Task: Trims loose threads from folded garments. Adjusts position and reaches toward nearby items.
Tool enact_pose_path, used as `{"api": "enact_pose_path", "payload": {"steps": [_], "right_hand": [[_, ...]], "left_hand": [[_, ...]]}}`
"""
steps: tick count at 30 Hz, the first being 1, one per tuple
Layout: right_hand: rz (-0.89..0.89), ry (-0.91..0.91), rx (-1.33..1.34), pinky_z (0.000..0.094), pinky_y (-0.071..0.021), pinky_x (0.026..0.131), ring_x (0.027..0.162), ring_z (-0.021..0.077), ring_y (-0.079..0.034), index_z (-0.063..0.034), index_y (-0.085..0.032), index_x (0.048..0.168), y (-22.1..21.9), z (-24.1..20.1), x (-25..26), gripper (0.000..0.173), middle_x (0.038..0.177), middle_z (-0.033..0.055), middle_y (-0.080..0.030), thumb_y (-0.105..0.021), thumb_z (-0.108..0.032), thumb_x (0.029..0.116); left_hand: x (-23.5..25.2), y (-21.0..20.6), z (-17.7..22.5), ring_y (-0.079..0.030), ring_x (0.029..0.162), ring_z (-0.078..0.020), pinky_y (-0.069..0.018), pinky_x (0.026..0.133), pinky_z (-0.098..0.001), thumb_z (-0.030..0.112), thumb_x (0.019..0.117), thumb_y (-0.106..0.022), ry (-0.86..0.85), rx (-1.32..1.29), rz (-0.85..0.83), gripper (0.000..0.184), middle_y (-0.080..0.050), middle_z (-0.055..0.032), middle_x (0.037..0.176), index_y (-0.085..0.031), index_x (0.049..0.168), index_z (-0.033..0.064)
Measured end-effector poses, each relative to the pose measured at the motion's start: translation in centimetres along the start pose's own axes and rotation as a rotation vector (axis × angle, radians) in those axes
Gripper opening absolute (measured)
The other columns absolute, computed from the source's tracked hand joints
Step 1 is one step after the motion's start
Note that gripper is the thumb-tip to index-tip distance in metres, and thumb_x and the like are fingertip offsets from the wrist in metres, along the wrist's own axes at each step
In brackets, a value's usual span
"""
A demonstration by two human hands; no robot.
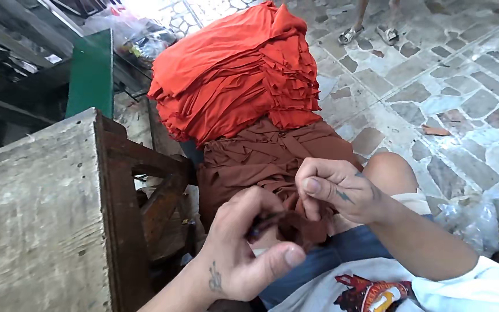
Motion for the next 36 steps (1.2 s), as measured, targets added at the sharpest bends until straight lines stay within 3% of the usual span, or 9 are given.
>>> {"api": "enact_pose_path", "payload": {"steps": [2, 6, 12, 18, 22, 24, 30, 34, 36], "right_hand": [[0.04, 0.032, 0.01, 0.0136, -0.0534, 0.057, 0.063, -0.0012, -0.063, -0.0097, -0.06, 0.098, 0.2, -0.2, 0.0, 0.028, 0.071, -0.0066, -0.063, -0.044, -0.029, 0.1109], [0.108, 0.08, -0.051, 0.0204, -0.0595, 0.058, 0.065, 0.0053, -0.069, -0.0108, -0.061, 0.101, 1.5, -0.5, -0.5, 0.029, 0.078, -0.0016, -0.071, -0.044, -0.033, 0.1106], [0.3, 0.157, -0.217, 0.0143, -0.0472, 0.045, 0.049, -0.0015, -0.052, -0.0165, -0.065, 0.1, 5.9, -4.0, -4.0, 0.026, 0.065, -0.0088, -0.057, -0.05, -0.036, 0.1081], [0.134, 0.071, -0.911, 0.0089, -0.0395, 0.05, 0.056, -0.011, -0.046, -0.0199, -0.073, 0.111, 5.7, -5.4, -5.4, 0.038, 0.065, -0.0156, -0.054, -0.055, -0.052, 0.1022], [-0.151, 0.087, -1.118, 0.0217, -0.0436, 0.05, 0.054, 0.0026, -0.054, -0.0137, -0.075, 0.112, 3.5, -3.6, -4.8, 0.038, 0.065, -0.0053, -0.062, -0.055, -0.044, 0.1007], [-0.22, 0.149, -1.065, 0.021, -0.0485, 0.058, 0.065, 0.0027, -0.063, -0.0129, -0.076, 0.094, 3.2, -3.7, -4.3, 0.028, 0.071, -0.0036, -0.069, -0.054, -0.029, 0.101], [-0.126, 0.089, -0.362, 0.0156, -0.0576, 0.073, 0.09, 0.0008, -0.066, -0.0045, -0.07, 0.098, 3.5, -2.4, -2.2, 0.03, 0.116, 0.0035, -0.068, -0.053, -0.027, 0.1081], [-0.126, -0.124, 0.075, 0.0234, -0.0624, 0.068, 0.081, 0.0078, -0.073, -0.0109, -0.068, 0.105, 3.3, 0.7, -2.0, 0.029, 0.1, -0.0014, -0.074, -0.049, -0.033, 0.109], [-0.099, -0.117, 0.086, 0.0235, -0.0623, 0.069, 0.08, 0.008, -0.073, -0.0109, -0.068, 0.102, 3.4, 1.0, -1.9, 0.029, 0.094, -0.0012, -0.074, -0.051, -0.033, 0.1084]], "left_hand": [[-0.1, -0.6, -0.7, -0.038, 0.06, 0.0103, -0.0323, 0.053, -0.0074, 0.061, 0.0934, -0.065, 0.127, -0.121, -0.012, 0.056, -0.049, 0.0127, 0.073, -0.062, 0.12, 0.011], [-0.5, -2.3, -1.7, -0.058, 0.071, 0.007, -0.0491, 0.063, -0.0115, 0.029, 0.0934, -0.074, 0.256, -0.243, -0.1, 0.023, -0.065, 0.0079, 0.081, -0.068, 0.099, 0.0076], [0.4, 1.1, -1.3, -0.064, 0.096, -0.0006, -0.055, 0.08, -0.0169, 0.026, 0.0925, -0.072, 0.157, -0.153, -0.033, 0.014, -0.067, 0.0039, 0.106, -0.068, 0.097, 0.0127], [0.2, 0.7, -1.9, -0.067, 0.086, 0.0031, -0.0565, 0.075, -0.0151, 0.015, 0.0899, -0.069, 0.2, -0.262, -0.087, 0.015, -0.072, 0.007, 0.097, -0.068, 0.104, 0.0099], [0.2, 0.7, -2.0, -0.067, 0.086, 0.0019, -0.0573, 0.075, -0.0164, 0.015, 0.0906, -0.069, 0.189, -0.289, -0.108, 0.015, -0.072, 0.0062, 0.097, -0.068, 0.105, 0.0099], [0.2, 0.9, -2.2, -0.066, 0.084, 0.0035, -0.0559, 0.072, -0.0148, 0.016, 0.0894, -0.07, 0.226, -0.265, -0.104, 0.014, -0.072, 0.0082, 0.094, -0.068, 0.103, 0.0116], [0.3, 0.9, -2.7, -0.065, 0.076, 0.0056, -0.0548, 0.067, -0.014, 0.016, 0.0855, -0.072, 0.473, -0.182, -0.191, 0.014, -0.07, 0.0134, 0.085, -0.069, 0.1, 0.0175], [0.4, 2.1, -1.9, -0.064, 0.081, -0.0022, -0.0546, 0.068, -0.0275, 0.056, 0.0982, -0.057, 0.24, 0.408, -0.07, 0.047, -0.07, 0.0042, 0.094, -0.064, 0.119, 0.0143], [0.5, 2.1, -0.2, -0.062, 0.078, -0.003, -0.0523, 0.064, -0.0261, 0.056, 0.1045, -0.045, 0.157, 0.478, -0.051, 0.049, -0.068, 0.0021, 0.091, -0.062, 0.118, 0.0118]]}}
Point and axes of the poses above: each hand's wrist, its own x-axis towards the middle knuckle, its own y-axis out of the back of the hand, z = x × y, the point moved 4 cm from there along x, towards the middle knuckle
